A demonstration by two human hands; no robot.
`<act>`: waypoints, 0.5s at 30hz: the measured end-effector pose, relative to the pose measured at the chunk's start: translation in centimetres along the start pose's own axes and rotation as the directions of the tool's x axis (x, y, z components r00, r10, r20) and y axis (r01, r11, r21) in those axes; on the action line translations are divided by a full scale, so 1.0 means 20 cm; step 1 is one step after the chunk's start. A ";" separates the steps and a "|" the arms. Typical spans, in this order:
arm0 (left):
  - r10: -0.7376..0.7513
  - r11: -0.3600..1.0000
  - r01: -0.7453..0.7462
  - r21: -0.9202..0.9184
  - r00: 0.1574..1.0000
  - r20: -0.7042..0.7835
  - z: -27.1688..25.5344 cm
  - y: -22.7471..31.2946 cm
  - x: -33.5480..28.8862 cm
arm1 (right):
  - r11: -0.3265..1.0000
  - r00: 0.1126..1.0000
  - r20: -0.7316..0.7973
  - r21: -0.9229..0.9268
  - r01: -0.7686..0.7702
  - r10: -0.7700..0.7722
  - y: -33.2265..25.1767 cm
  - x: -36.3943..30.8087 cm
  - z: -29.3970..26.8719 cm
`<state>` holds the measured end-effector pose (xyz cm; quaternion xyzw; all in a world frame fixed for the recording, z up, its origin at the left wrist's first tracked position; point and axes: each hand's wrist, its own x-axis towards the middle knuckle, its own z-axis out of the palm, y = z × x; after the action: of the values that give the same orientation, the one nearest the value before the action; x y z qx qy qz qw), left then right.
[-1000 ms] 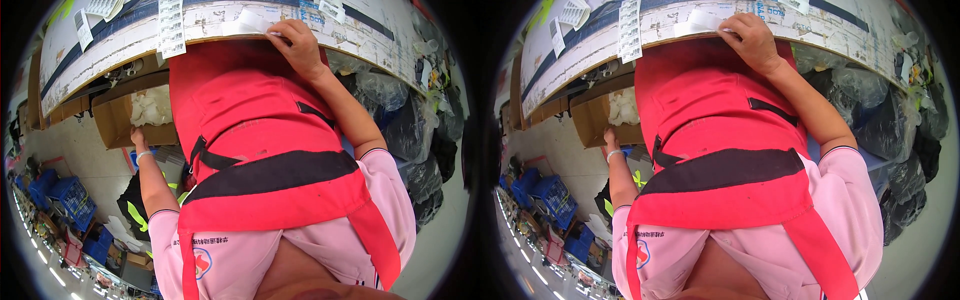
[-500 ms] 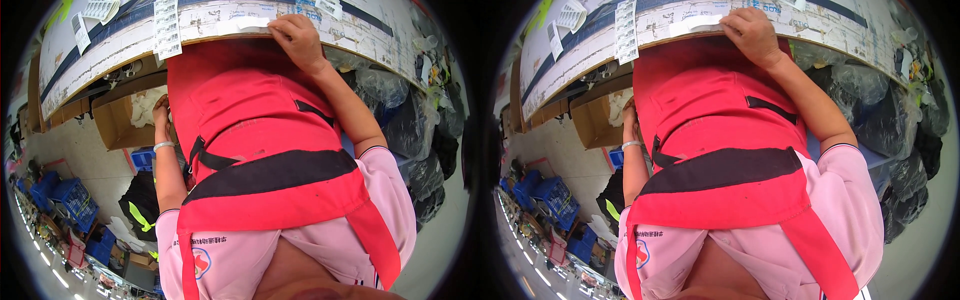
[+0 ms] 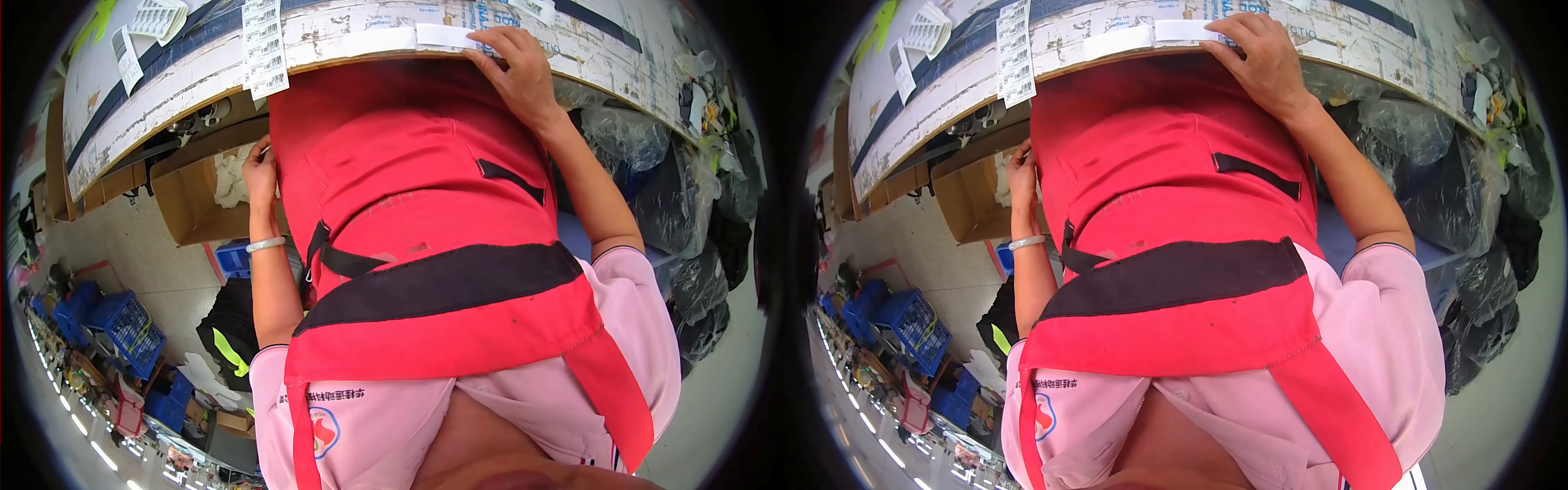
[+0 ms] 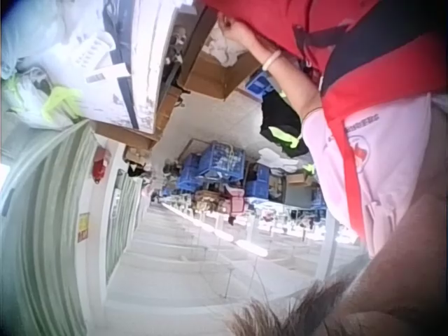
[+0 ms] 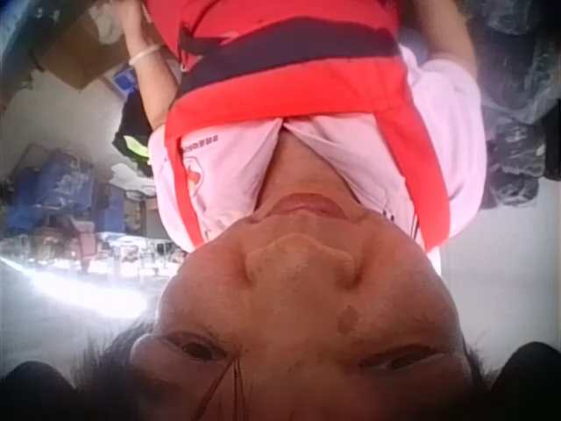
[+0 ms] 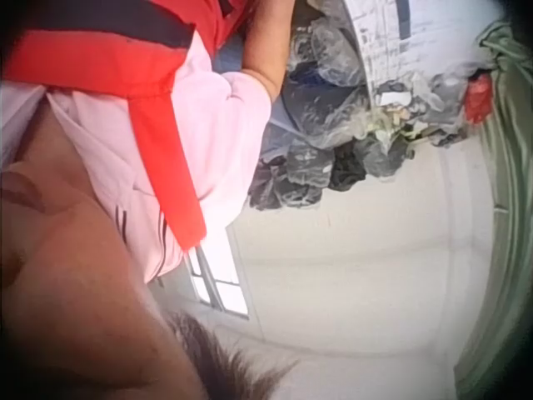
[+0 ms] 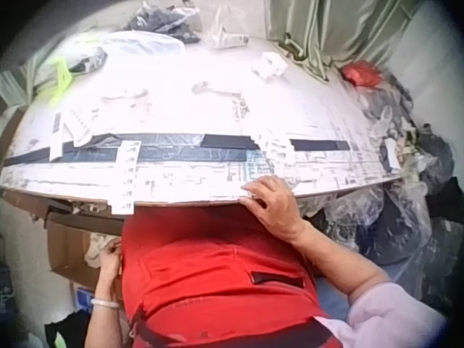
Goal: The person is inspecting and organizing strips of printed labels or tags at a factory workstation.
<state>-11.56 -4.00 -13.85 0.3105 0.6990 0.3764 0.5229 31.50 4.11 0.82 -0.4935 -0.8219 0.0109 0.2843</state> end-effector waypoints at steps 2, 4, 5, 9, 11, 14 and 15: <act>0.068 0.997 -0.068 0.035 0.998 -0.008 -0.01 0.00 0.00 | 1.000 1.000 0.002 -0.001 0.021 -0.021 -0.02 0.02 0.01; 0.140 0.988 -0.138 0.070 0.990 -0.026 0.00 0.05 -0.01 | 0.999 0.999 0.001 0.005 0.052 -0.052 -0.03 0.04 0.03; 0.195 0.977 -0.192 0.098 0.980 -0.027 0.01 0.06 -0.02 | 1.000 0.999 0.042 0.016 0.024 -0.024 -0.03 0.03 0.02; 0.314 0.949 -0.314 0.020 0.945 -0.086 0.04 0.14 -0.04 | 0.991 0.997 0.072 0.133 -0.006 -0.003 -0.16 0.12 0.06; 0.278 0.956 -0.286 -0.065 0.955 -0.105 0.11 0.29 -0.10 | 0.973 0.996 0.060 0.227 0.045 -0.060 -0.31 0.21 0.12; 0.254 0.934 -0.264 -0.240 0.964 -0.073 0.14 0.38 -0.10 | 0.917 0.973 0.026 0.339 0.209 -0.231 -0.63 0.36 0.25; 0.248 0.931 -0.254 -0.262 0.967 -0.057 0.16 0.40 -0.10 | 0.915 0.972 0.021 0.341 0.213 -0.234 -0.70 0.39 0.33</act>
<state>-7.69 -0.76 -6.60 0.3195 0.6025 0.5342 0.4996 14.30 5.06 3.09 -0.3398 -0.8672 0.1338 0.3385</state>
